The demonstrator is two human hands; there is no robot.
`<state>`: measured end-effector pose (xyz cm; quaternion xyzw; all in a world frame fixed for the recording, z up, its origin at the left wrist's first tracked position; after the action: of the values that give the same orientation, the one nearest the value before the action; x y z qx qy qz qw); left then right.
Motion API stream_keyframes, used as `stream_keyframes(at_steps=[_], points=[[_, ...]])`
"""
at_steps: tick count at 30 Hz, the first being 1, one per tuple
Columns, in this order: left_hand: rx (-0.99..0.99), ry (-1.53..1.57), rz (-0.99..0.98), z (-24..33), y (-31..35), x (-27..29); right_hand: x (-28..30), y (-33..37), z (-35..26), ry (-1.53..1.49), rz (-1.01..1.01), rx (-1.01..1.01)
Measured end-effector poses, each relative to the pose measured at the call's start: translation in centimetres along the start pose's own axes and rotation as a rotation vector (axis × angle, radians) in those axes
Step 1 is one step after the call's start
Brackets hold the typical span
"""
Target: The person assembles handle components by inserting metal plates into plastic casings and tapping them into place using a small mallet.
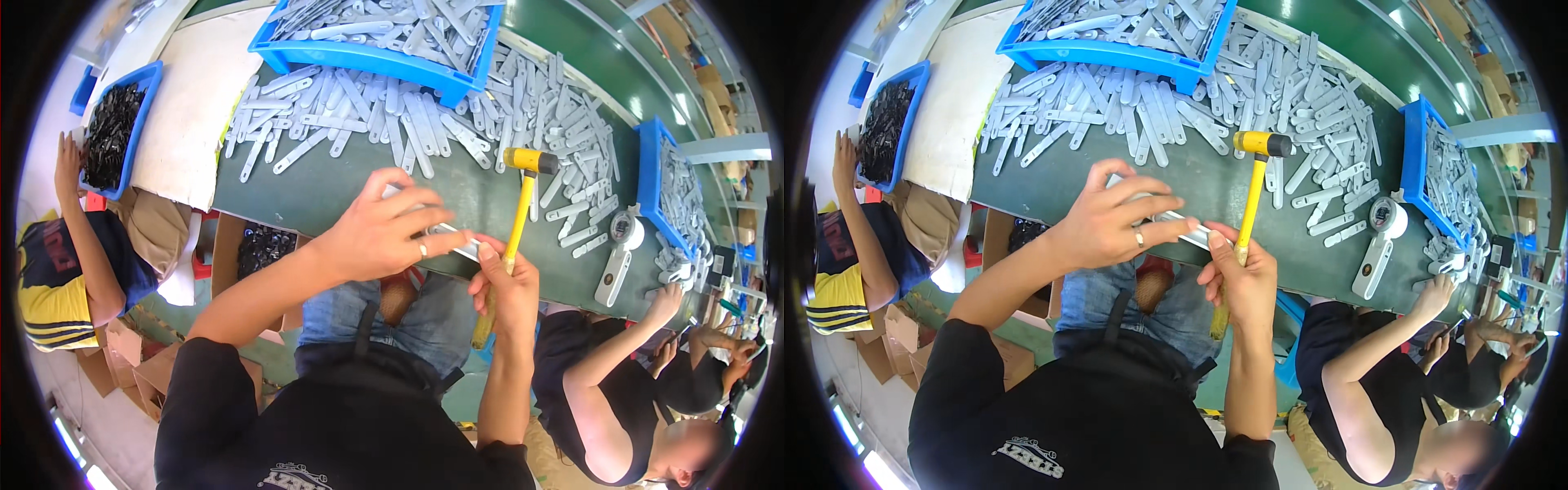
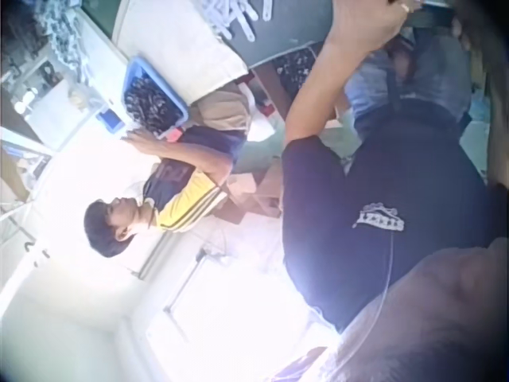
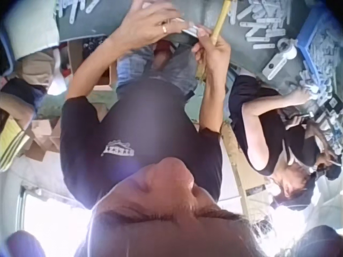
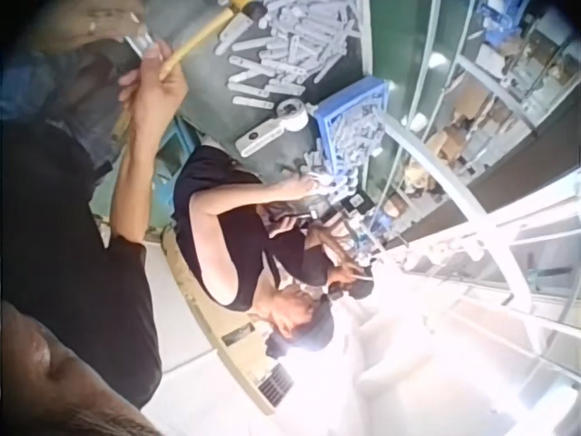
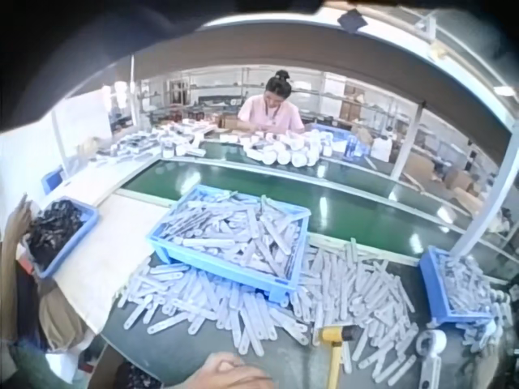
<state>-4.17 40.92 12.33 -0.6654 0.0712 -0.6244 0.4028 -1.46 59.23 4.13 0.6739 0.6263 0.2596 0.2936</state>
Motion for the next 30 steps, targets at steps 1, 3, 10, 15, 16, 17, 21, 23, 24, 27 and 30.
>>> stream_keyframes(at_steps=[1, 3, 10, 15, 16, 17, 21, 23, 24, 27, 30], points=[[0.000, -0.003, -0.001, -0.2, -0.3, -0.1, 0.0, 0.0, 0.0, -0.007, -0.006, 0.013], [-0.107, 0.070, -0.060, 0.4, -1.0, -0.7, -0.2, 0.1, 0.0, -0.014, -0.019, 0.026], [-0.153, 0.110, -0.118, 1.1, -1.4, -1.3, -0.1, 1.0, -0.1, -0.013, 0.071, 0.118], [-0.145, 0.120, -0.126, 0.9, -1.2, -1.4, 2.0, 6.2, 0.6, -0.068, 0.122, 0.297], [-0.148, 0.121, -0.137, 1.0, -1.2, -1.2, 2.6, 8.3, 0.7, 0.003, 0.163, 0.345], [-0.149, 0.115, -0.151, 1.1, -1.2, -1.1, 3.1, 10.3, 1.1, 0.073, 0.202, 0.390], [-0.139, 0.141, -0.128, 0.6, -1.0, -1.1, 2.6, 14.6, 2.0, 0.271, 0.214, 0.304], [-0.142, 0.147, -0.127, 0.5, -0.9, -1.1, 2.1, 15.7, 2.9, 0.280, 0.243, 0.301], [-0.144, 0.147, -0.122, 0.5, -1.1, -1.1, 2.1, 16.3, 3.3, 0.216, 0.257, 0.313], [-0.142, 0.141, -0.126, 0.6, -1.3, -1.2, 1.4, 13.4, 4.7, 0.303, 0.238, 0.238], [-0.128, 0.162, -0.106, 0.8, -1.0, -1.2, 1.7, 14.5, 4.5, 0.308, 0.216, 0.212]])
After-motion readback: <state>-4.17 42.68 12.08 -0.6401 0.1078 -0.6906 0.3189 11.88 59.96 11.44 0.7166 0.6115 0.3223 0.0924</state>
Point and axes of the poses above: each hand's wrist, its own y-axis away from the middle knuckle, its own x-axis out of the back of the hand, z = x × y, the point moved 9 cm from there along -y, towards the middle knuckle, and after that the axes turned 10 degrees about -x, right-handed, at the moved point
